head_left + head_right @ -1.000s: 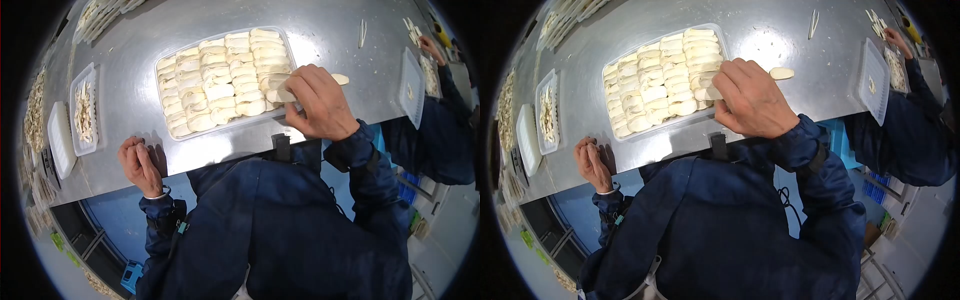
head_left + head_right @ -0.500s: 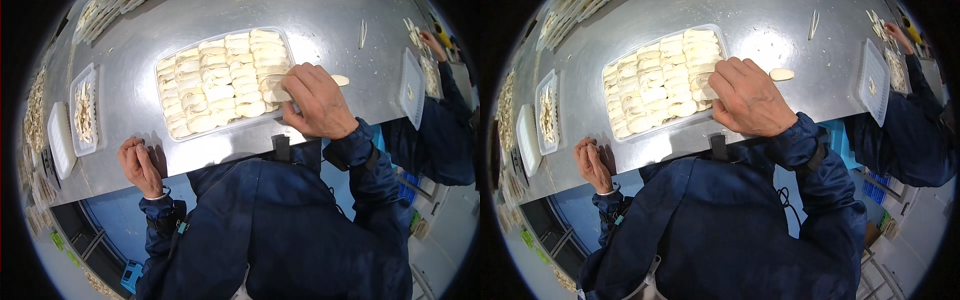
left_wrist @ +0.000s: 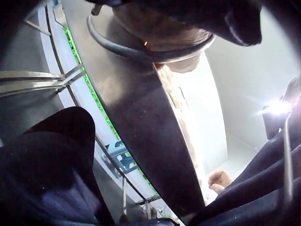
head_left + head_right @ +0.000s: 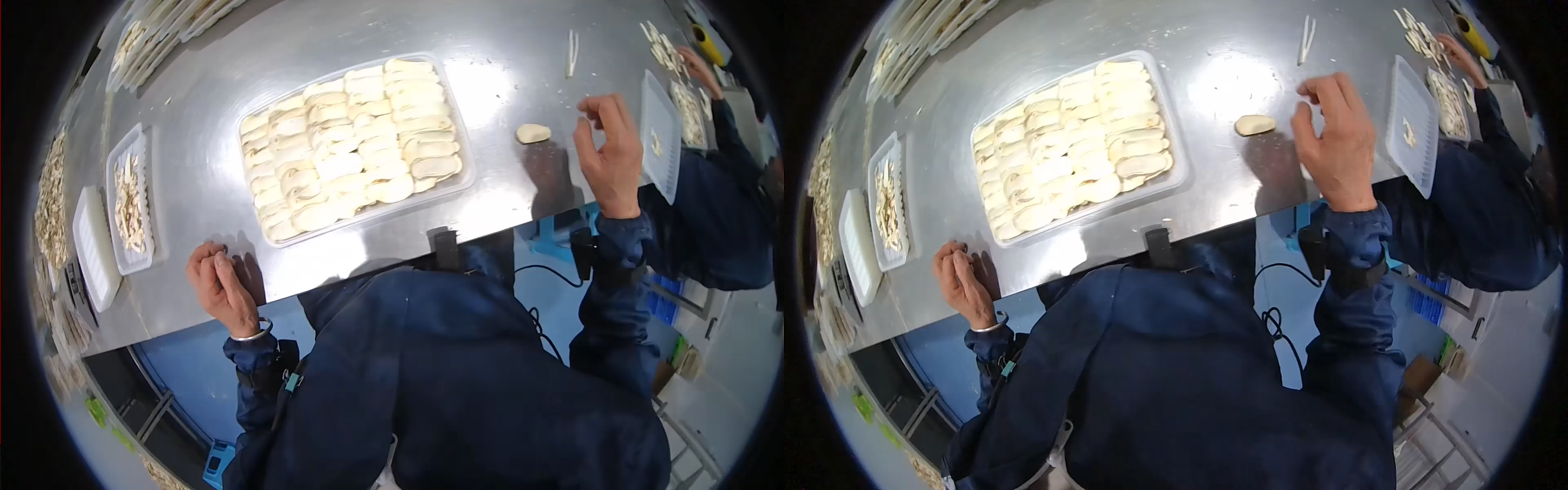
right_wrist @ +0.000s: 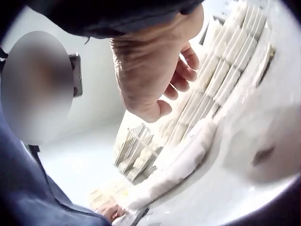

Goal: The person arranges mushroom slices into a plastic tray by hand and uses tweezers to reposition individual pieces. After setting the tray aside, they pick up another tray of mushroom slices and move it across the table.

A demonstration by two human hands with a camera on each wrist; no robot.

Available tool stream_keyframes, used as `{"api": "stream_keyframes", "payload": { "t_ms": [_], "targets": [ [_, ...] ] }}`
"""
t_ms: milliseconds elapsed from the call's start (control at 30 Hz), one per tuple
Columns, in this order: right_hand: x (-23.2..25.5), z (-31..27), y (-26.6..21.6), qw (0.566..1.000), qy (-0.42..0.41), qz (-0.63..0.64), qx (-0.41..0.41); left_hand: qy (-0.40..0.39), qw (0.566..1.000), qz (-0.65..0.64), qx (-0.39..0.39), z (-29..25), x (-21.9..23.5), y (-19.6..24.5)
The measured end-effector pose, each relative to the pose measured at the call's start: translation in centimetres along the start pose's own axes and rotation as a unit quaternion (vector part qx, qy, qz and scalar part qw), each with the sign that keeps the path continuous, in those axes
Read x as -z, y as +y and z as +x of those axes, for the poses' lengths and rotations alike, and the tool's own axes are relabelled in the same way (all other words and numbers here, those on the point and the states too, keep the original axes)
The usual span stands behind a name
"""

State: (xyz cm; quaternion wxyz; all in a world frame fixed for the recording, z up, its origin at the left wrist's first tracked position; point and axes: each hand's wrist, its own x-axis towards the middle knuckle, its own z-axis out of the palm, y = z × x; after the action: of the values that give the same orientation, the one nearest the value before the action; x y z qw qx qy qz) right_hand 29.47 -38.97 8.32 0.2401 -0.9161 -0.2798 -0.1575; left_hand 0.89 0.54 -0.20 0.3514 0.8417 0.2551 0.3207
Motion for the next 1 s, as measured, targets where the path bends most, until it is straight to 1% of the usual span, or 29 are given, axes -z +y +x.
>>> {"api": "stream_keyframes", "payload": {
  "t_ms": [67,100,133,233,267,367,500,600,700,800,900,933,1000],
  "targets": [
    [0.9,-1.2,2.1,0.998,-0.056,-0.025,-0.007,-0.007,1.0,0.002,-0.02,0.1,0.0,0.4],
    [1.1,-1.6,2.4,0.996,-0.085,-0.036,-0.011,-0.01,1.0,0.005,-0.03,0.2,0.0,0.4],
    [0.8,-2.0,2.5,0.996,-0.084,-0.018,0.005,-0.005,1.0,-0.001,-0.03,0.2,-0.1,0.2],
    [-0.2,-2.1,0.7,0.996,-0.087,0.037,0.006,0.004,0.999,-0.037,0.028,0.1,-0.4,0.8],
    [-0.6,-2.0,0.5,0.994,-0.103,0.031,0.023,-0.001,1.0,-0.02,-0.002,0.2,-0.3,0.5],
    [-1.7,-1.6,0.5,0.991,-0.122,0.023,0.043,-0.002,0.999,-0.019,-0.028,0.2,-0.2,-0.3],
    [-2.0,-1.4,0.4,0.989,-0.138,0.029,0.051,-0.005,1.0,-0.013,-0.016,0.3,-0.3,1.0],
    [-2.2,-1.4,0.5,0.985,-0.146,0.071,0.053,-0.007,1.0,-0.008,-0.015,0.3,-0.3,1.0],
    [-2.3,-1.7,0.7,0.972,-0.113,0.203,0.032,-0.007,1.0,-0.007,-0.022,0.3,-0.3,0.9],
    [-1.6,-2.0,0.6,0.987,-0.018,0.16,-0.018,-0.01,1.0,0.002,-0.029,0.3,-0.1,0.8],
    [-0.8,-2.8,-1.7,0.989,-0.105,0.058,-0.091,-0.008,1.0,0.009,-0.025,0.2,-0.1,0.8],
    [-1.3,-3.2,-2.3,0.994,-0.084,0.041,-0.063,-0.008,1.0,0.014,-0.023,0.3,-0.1,1.0],
    [-1.9,-3.6,-3.5,0.993,-0.1,-0.03,-0.055,-0.009,0.999,0.018,-0.026,0.3,-0.1,1.0]
  ]
}}
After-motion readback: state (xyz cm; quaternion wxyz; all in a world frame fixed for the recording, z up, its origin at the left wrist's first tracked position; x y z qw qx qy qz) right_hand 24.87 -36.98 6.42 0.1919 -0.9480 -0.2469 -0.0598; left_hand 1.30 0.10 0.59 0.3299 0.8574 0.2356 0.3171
